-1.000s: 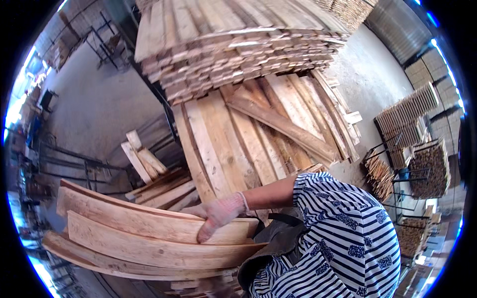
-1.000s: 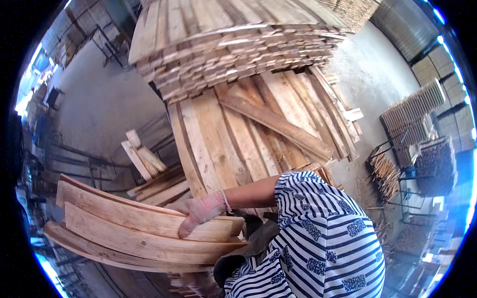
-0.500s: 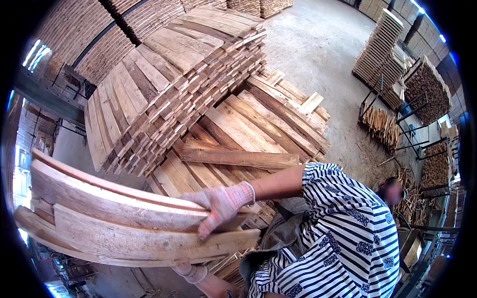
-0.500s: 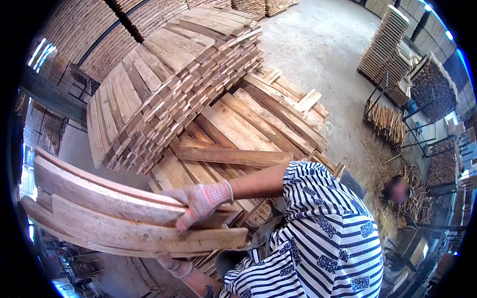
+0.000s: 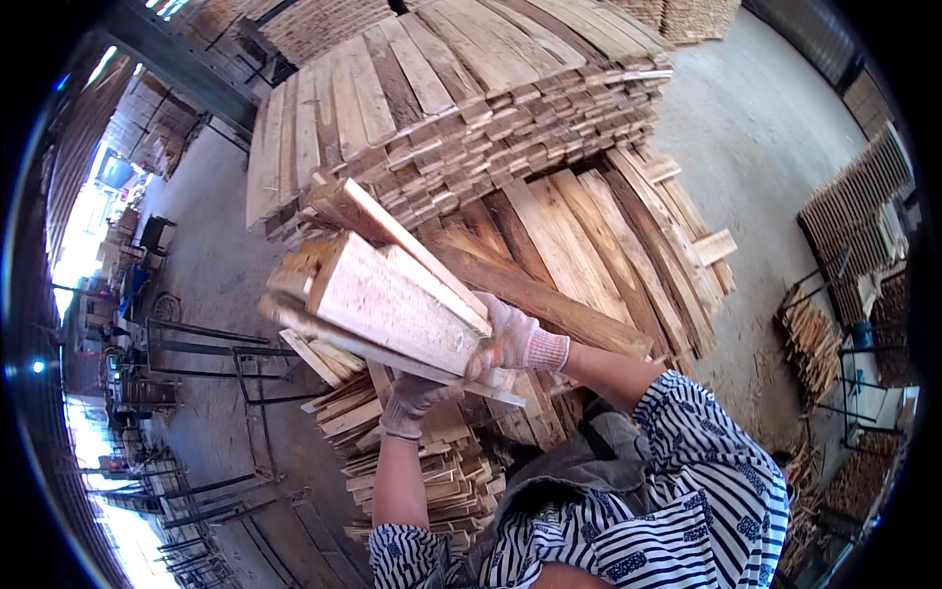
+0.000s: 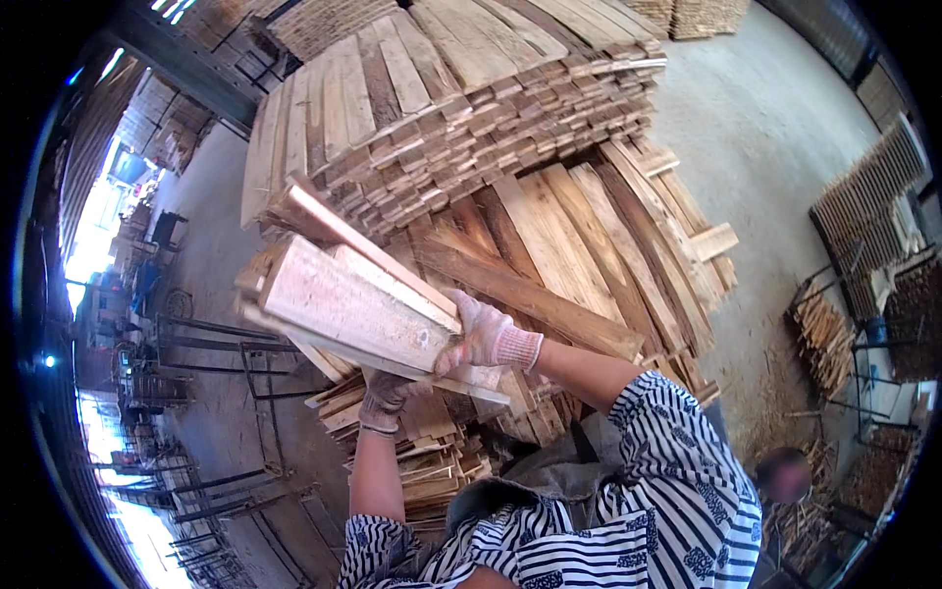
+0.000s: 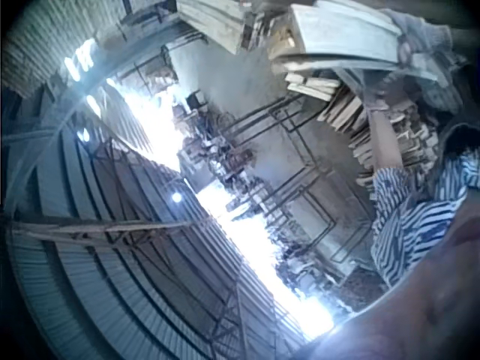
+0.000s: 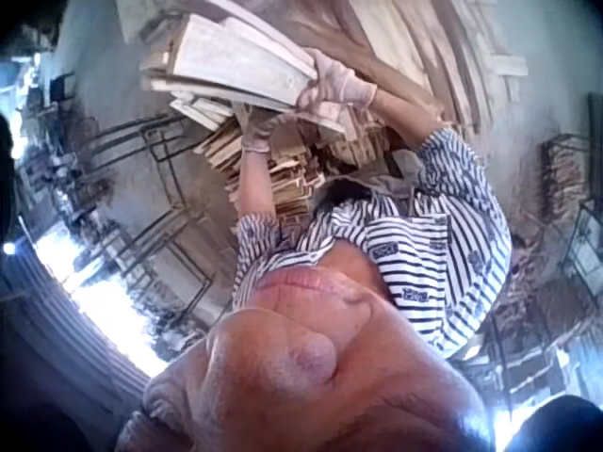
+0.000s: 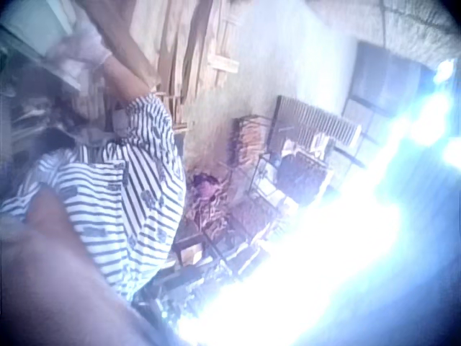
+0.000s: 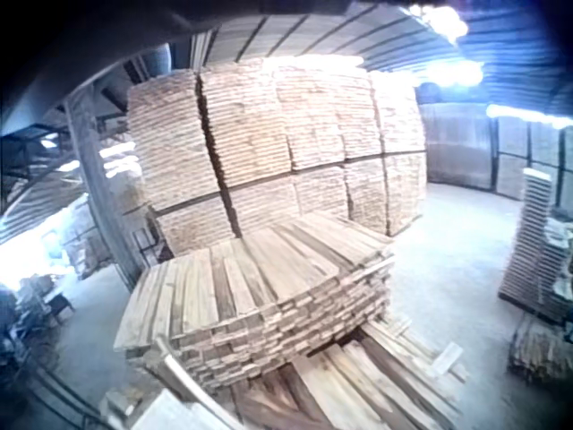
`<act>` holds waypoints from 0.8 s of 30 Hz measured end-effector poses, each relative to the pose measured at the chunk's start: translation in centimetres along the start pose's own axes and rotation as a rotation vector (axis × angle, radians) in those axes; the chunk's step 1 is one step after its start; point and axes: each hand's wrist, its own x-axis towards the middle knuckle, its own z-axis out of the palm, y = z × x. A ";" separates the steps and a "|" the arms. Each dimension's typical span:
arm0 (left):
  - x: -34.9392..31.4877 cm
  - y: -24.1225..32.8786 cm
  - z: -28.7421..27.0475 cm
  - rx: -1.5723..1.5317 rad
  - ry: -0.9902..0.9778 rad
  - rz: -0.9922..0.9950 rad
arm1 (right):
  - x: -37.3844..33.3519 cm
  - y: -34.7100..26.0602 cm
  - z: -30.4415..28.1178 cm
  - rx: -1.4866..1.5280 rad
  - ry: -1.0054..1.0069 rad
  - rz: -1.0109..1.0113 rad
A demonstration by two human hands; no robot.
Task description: The person picks up several wooden planks from one stack and places them onto a large organized pile of planks, arranging them to be flush with the rest of the stack.
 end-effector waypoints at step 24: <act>-3.8 -10.6 1.5 -0.273 0.594 -0.136 | -8.8 1.1 -22.5 -0.932 0.252 0.727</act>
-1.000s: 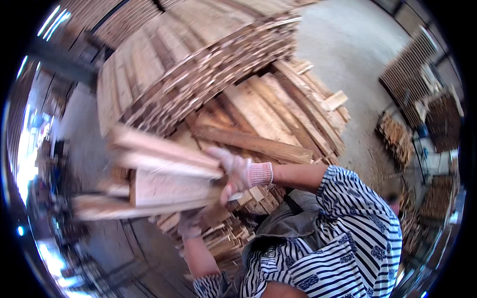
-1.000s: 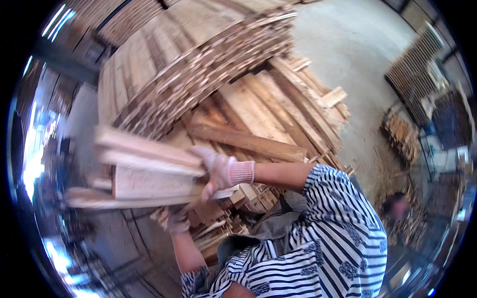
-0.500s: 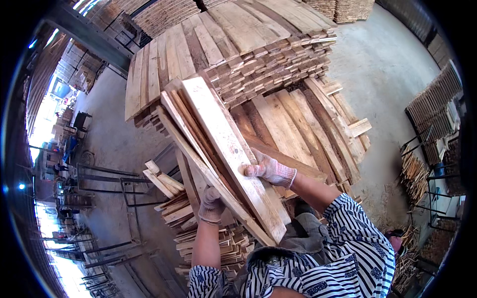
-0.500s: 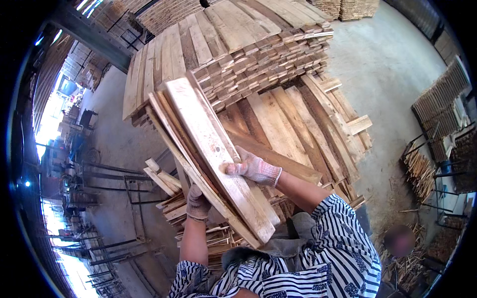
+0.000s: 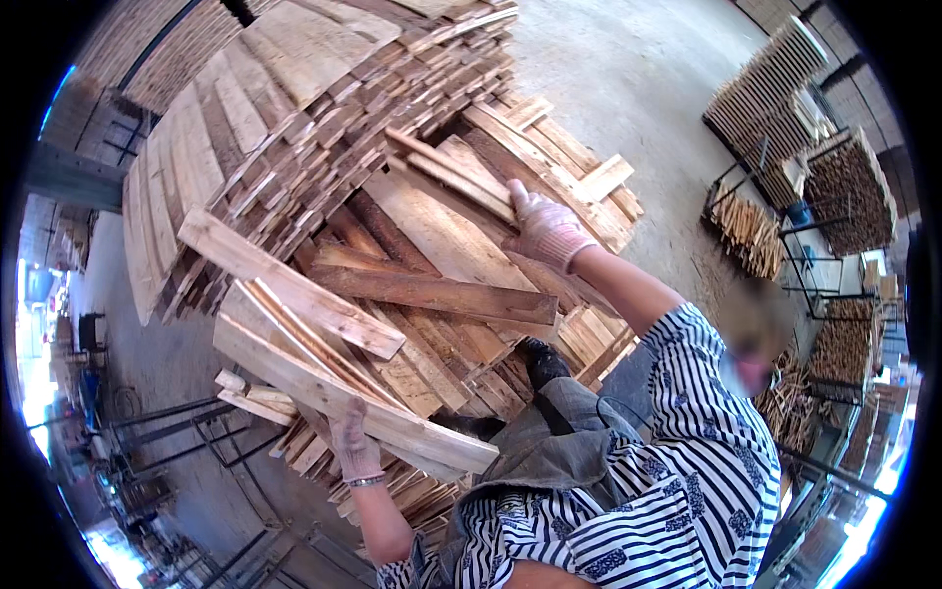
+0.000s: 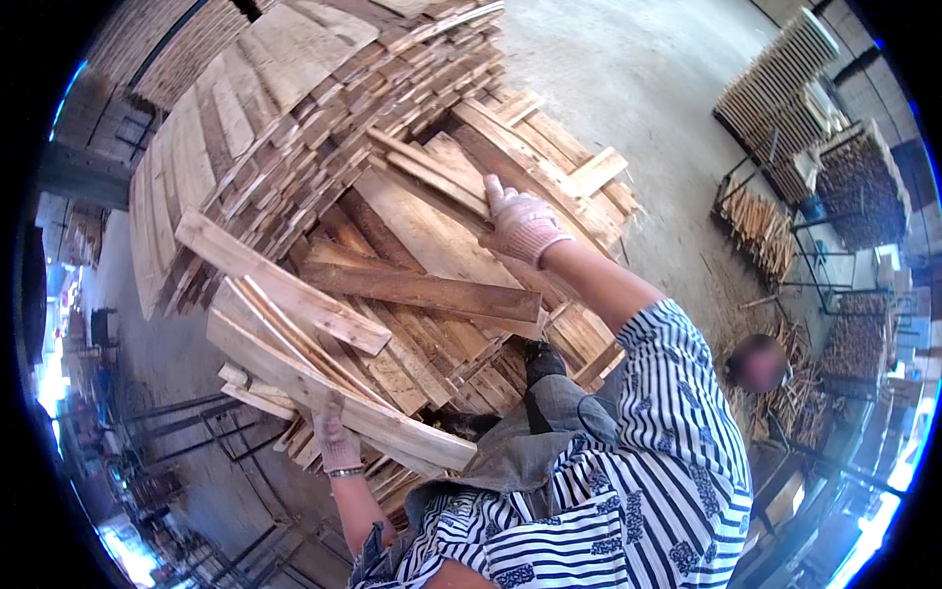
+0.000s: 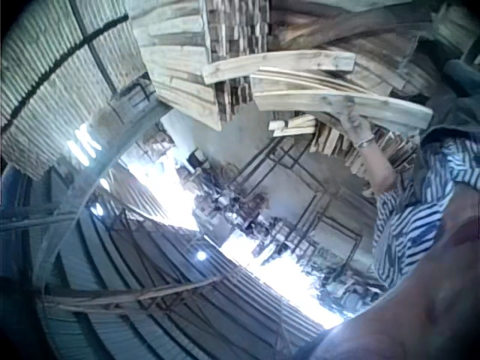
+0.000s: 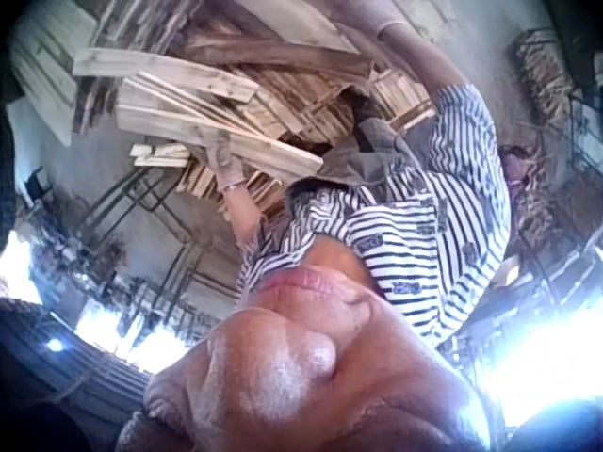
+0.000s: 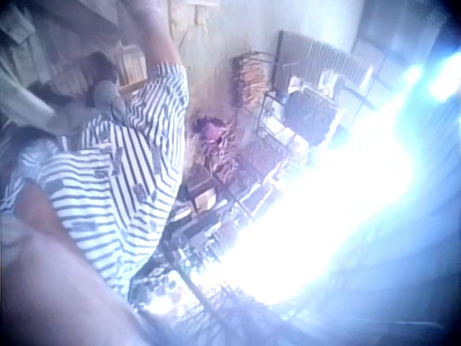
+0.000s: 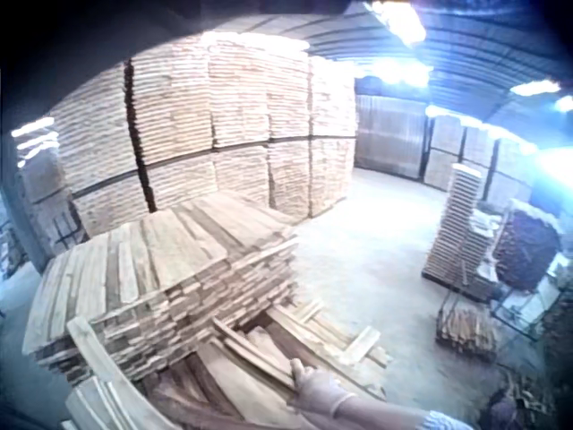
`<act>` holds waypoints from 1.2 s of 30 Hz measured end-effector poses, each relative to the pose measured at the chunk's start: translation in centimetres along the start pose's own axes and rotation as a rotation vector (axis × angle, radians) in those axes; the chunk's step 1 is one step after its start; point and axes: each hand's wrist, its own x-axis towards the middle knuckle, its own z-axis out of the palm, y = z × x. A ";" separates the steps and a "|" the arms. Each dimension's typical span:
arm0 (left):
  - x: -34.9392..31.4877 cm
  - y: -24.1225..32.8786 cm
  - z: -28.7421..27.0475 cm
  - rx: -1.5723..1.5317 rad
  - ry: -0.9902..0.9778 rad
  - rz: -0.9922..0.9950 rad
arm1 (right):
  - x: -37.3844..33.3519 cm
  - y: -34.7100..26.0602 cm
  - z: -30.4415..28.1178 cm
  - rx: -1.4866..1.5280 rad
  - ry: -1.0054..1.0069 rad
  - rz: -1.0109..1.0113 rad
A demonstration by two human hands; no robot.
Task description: The person picks up several wooden planks from one stack and places them onto a large organized pile of planks, arranging them to be flush with the rest of the stack.
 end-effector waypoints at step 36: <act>2.2 -1.5 14.9 0.173 0.297 -0.286 | 13.6 21.8 0.0 0.203 -0.023 0.057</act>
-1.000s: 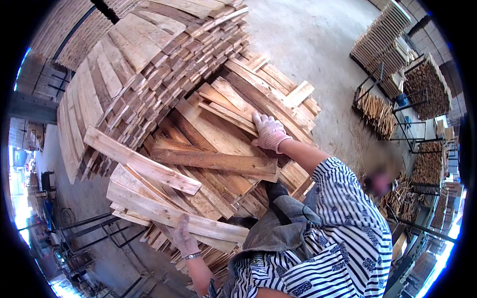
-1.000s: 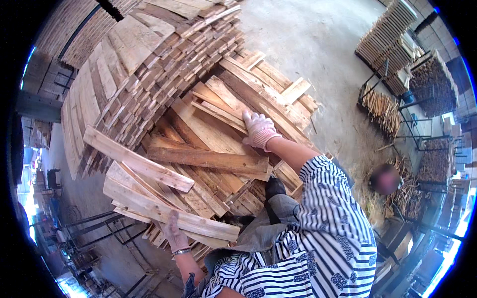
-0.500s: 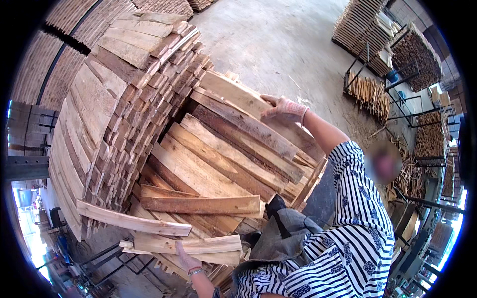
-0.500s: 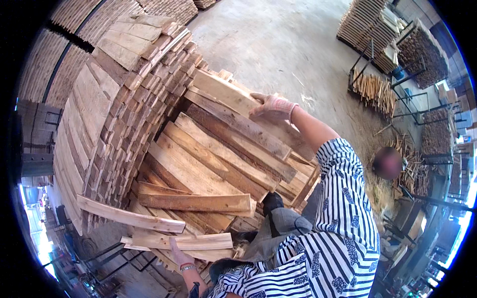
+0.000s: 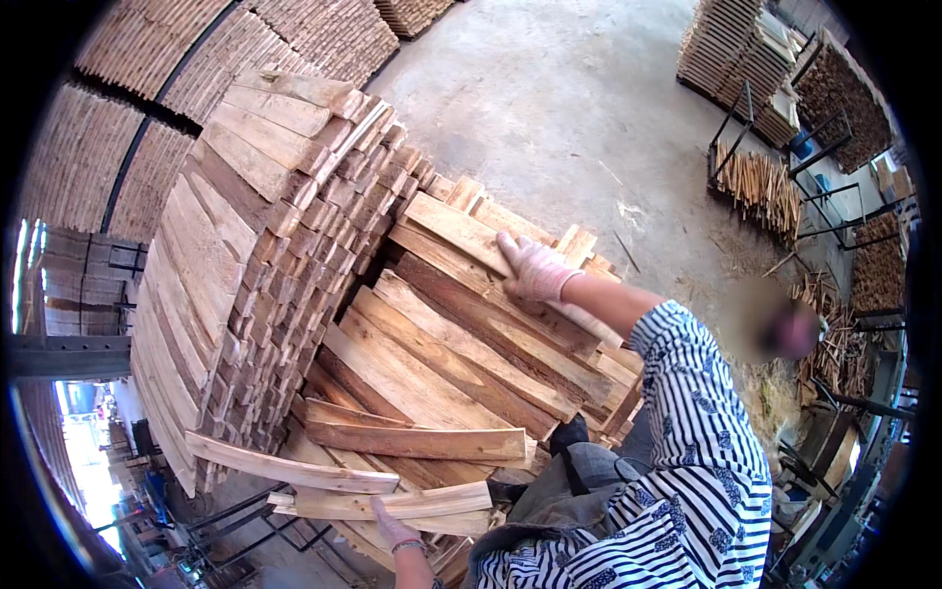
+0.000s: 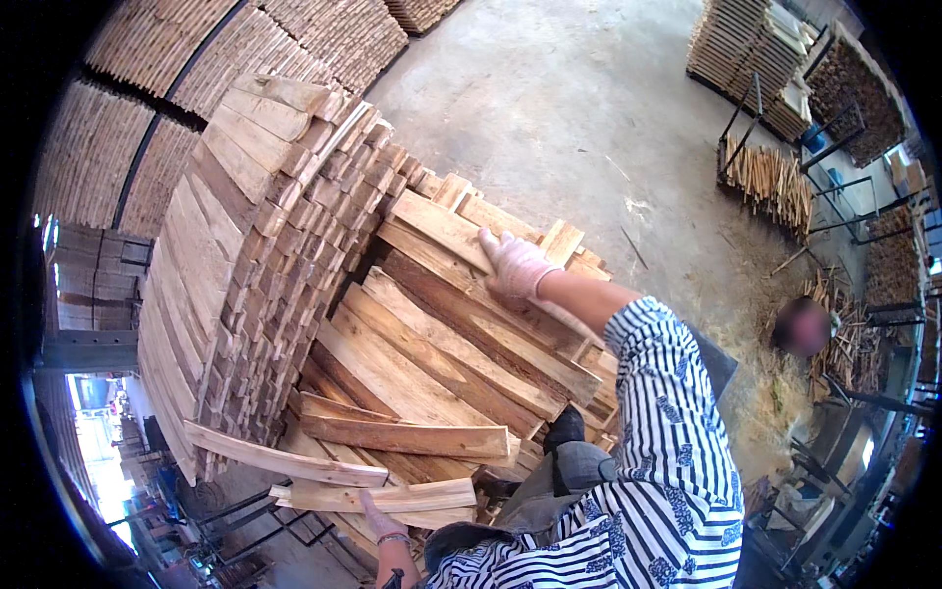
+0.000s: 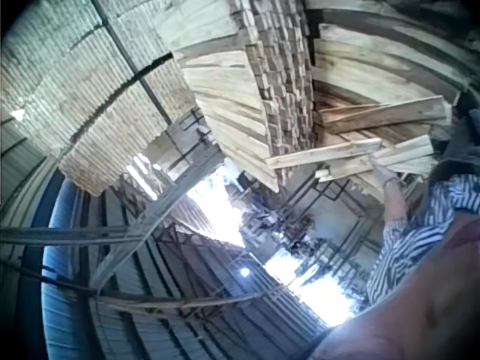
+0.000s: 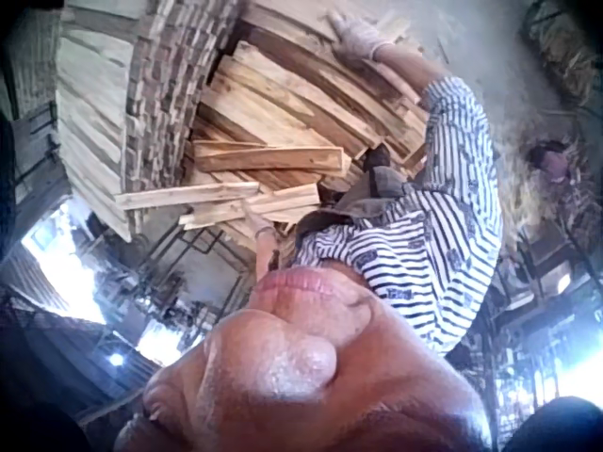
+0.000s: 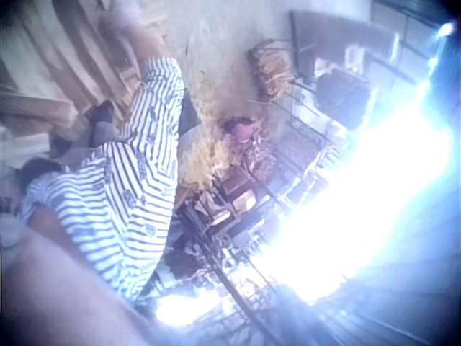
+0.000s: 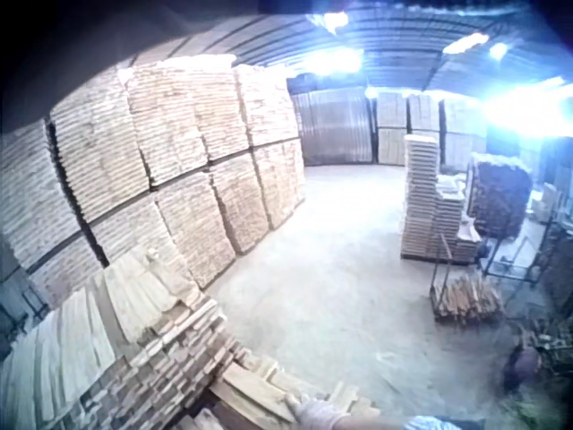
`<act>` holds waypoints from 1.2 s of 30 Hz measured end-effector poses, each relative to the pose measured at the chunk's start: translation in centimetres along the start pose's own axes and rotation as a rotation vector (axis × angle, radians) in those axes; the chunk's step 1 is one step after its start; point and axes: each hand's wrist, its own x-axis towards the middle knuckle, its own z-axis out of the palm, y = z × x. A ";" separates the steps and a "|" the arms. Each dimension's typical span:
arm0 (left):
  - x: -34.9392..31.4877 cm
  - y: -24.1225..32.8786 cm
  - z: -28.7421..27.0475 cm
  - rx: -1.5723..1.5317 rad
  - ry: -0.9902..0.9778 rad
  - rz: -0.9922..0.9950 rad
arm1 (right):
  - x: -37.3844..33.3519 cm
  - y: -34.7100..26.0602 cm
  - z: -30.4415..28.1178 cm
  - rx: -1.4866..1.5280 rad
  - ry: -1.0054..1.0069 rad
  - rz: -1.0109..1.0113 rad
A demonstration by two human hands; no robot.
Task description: The person picks up several wooden planks from one stack and places them onto a large organized pile of planks, arranging them to be flush with the rest of the stack.
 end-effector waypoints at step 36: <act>-5.0 3.9 1.0 0.041 0.122 -0.033 | -13.8 -36.6 13.7 0.654 -0.258 -0.448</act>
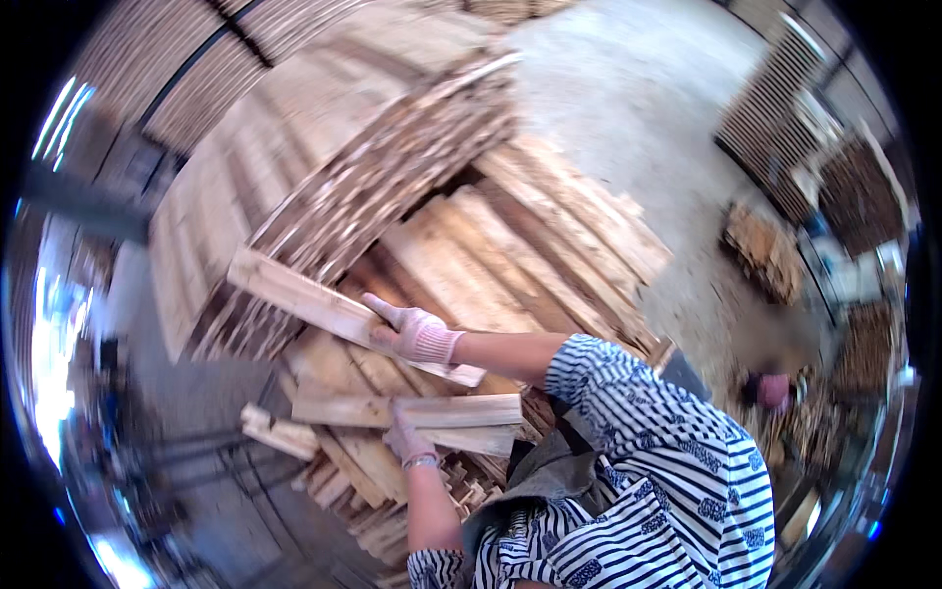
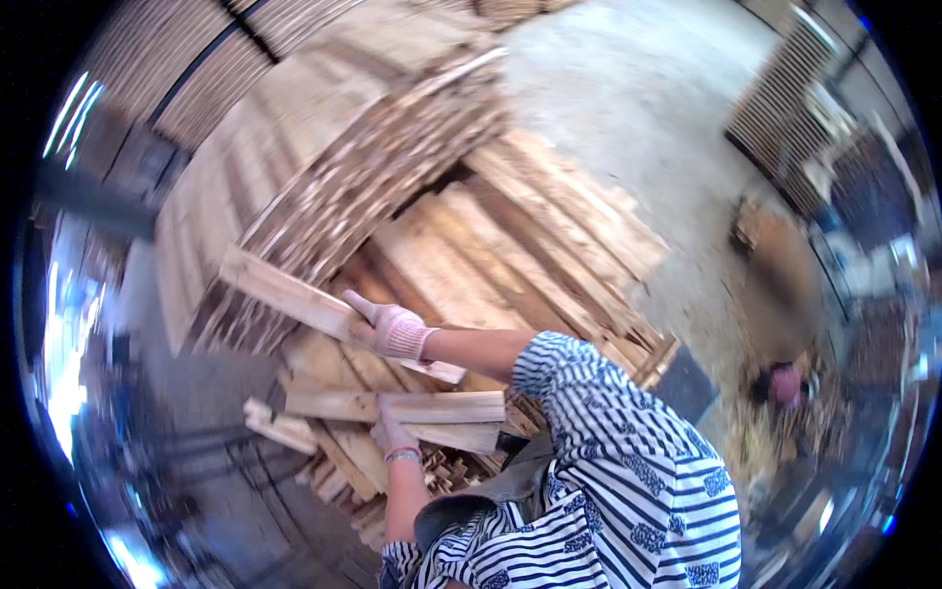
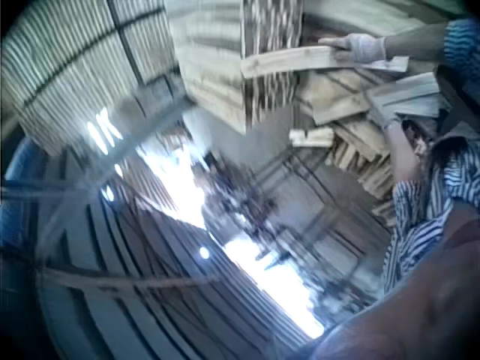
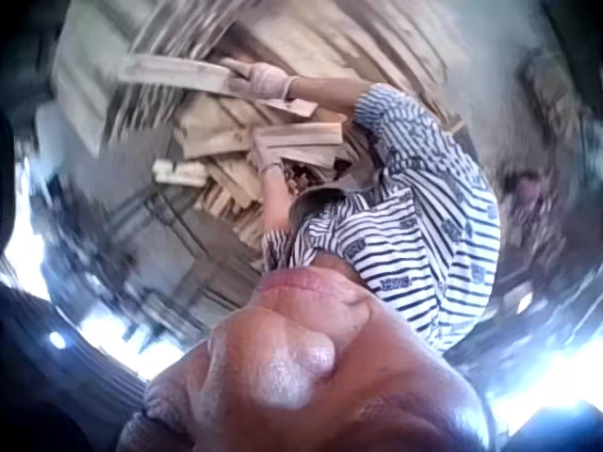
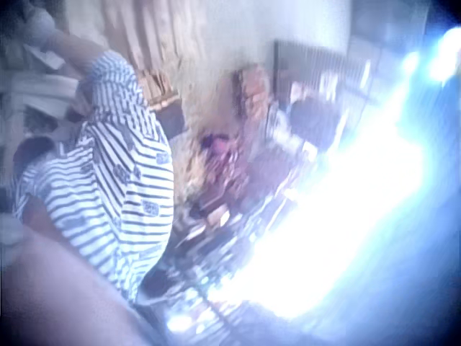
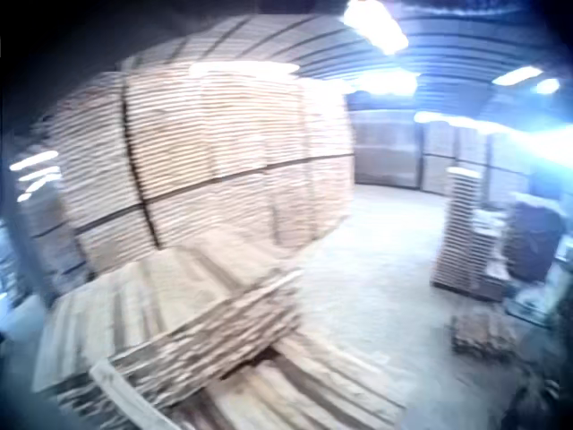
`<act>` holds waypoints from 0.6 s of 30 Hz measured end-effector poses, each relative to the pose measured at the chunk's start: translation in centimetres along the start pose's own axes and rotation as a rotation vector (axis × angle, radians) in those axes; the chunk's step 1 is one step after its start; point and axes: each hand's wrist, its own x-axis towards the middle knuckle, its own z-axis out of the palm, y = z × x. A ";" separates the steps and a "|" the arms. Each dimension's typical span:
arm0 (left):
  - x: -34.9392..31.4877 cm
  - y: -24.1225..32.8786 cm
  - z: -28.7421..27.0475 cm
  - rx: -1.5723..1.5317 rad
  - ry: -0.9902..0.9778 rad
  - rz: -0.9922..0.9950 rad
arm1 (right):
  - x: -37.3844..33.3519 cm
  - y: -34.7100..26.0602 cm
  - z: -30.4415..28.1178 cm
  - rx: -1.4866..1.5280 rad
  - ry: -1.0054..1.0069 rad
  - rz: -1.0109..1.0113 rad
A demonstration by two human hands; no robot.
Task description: The person picks up several wooden planks from one stack and places them onto a large organized pile of planks, arranging them to be flush with the rest of the stack.
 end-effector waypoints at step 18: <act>2.4 -2.7 0.6 -0.154 -0.133 0.058 | -6.1 24.6 -37.0 -0.680 0.585 0.686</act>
